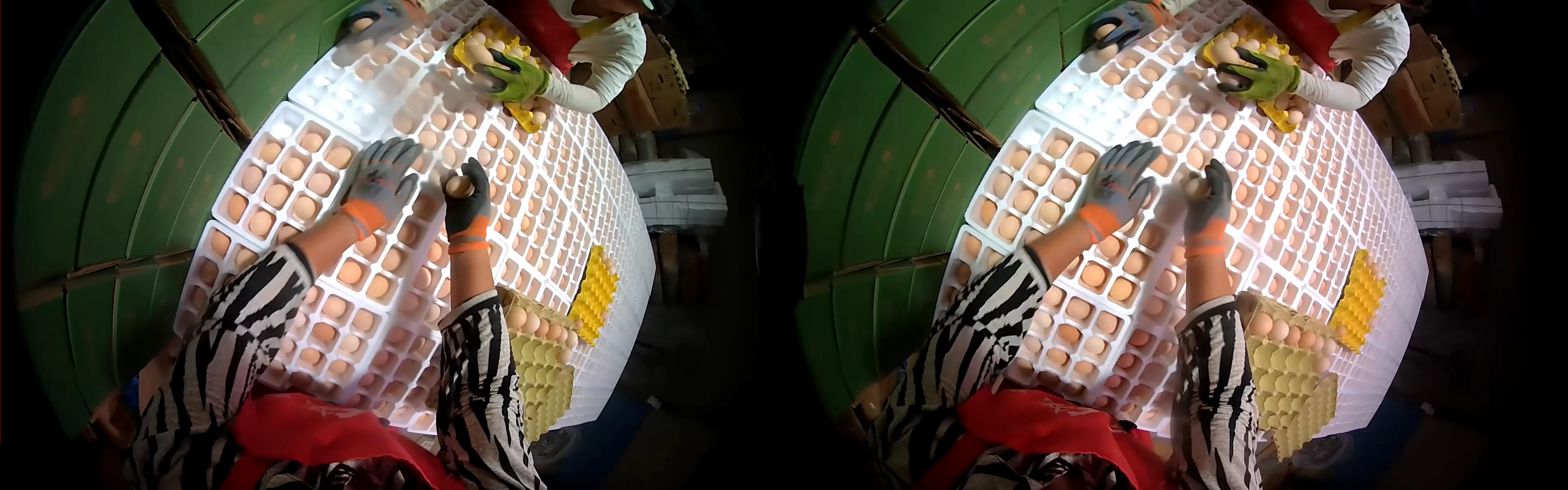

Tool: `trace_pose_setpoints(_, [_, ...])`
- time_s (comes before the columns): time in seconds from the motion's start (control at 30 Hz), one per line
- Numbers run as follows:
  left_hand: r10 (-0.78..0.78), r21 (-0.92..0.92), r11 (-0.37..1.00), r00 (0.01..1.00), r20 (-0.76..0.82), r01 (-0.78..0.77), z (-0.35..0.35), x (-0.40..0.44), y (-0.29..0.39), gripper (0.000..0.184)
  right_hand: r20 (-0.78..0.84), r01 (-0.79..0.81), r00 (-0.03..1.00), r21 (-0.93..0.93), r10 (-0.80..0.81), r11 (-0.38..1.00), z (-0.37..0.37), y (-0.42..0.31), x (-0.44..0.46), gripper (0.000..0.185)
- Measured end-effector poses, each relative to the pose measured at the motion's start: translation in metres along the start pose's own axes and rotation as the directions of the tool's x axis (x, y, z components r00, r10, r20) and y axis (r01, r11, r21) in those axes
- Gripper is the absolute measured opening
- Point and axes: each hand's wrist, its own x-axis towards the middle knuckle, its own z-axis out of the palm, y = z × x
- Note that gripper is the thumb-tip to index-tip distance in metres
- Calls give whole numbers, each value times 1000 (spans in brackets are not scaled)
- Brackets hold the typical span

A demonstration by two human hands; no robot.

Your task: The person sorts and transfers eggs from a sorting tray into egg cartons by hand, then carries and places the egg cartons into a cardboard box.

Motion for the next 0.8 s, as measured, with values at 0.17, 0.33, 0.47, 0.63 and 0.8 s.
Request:
trace_pose_setpoints(0.17, [-106,-100,990,990,-96,97,-42,-64,10,43,118,-360,931,457,346,813,28,-43,-6,37])
trace_pose_setpoints(0.33, [-76,60,995,996,-53,79,-36,-91,13,48,385,352,901,-378,-201,856,94,-54,6,50])
trace_pose_setpoints(0.47, [-32,123,992,998,-50,38,-27,-101,11,50,321,351,916,-349,-241,869,89,-73,-11,49])
trace_pose_setpoints(0.63, [-89,114,990,996,12,87,-30,-100,14,48,462,-236,866,33,194,971,-30,-193,-59,38])
trace_pose_setpoints(0.8, [-50,-37,998,994,-96,46,-38,-107,51,40,563,-264,803,41,196,964,-164,-252,-147,41])
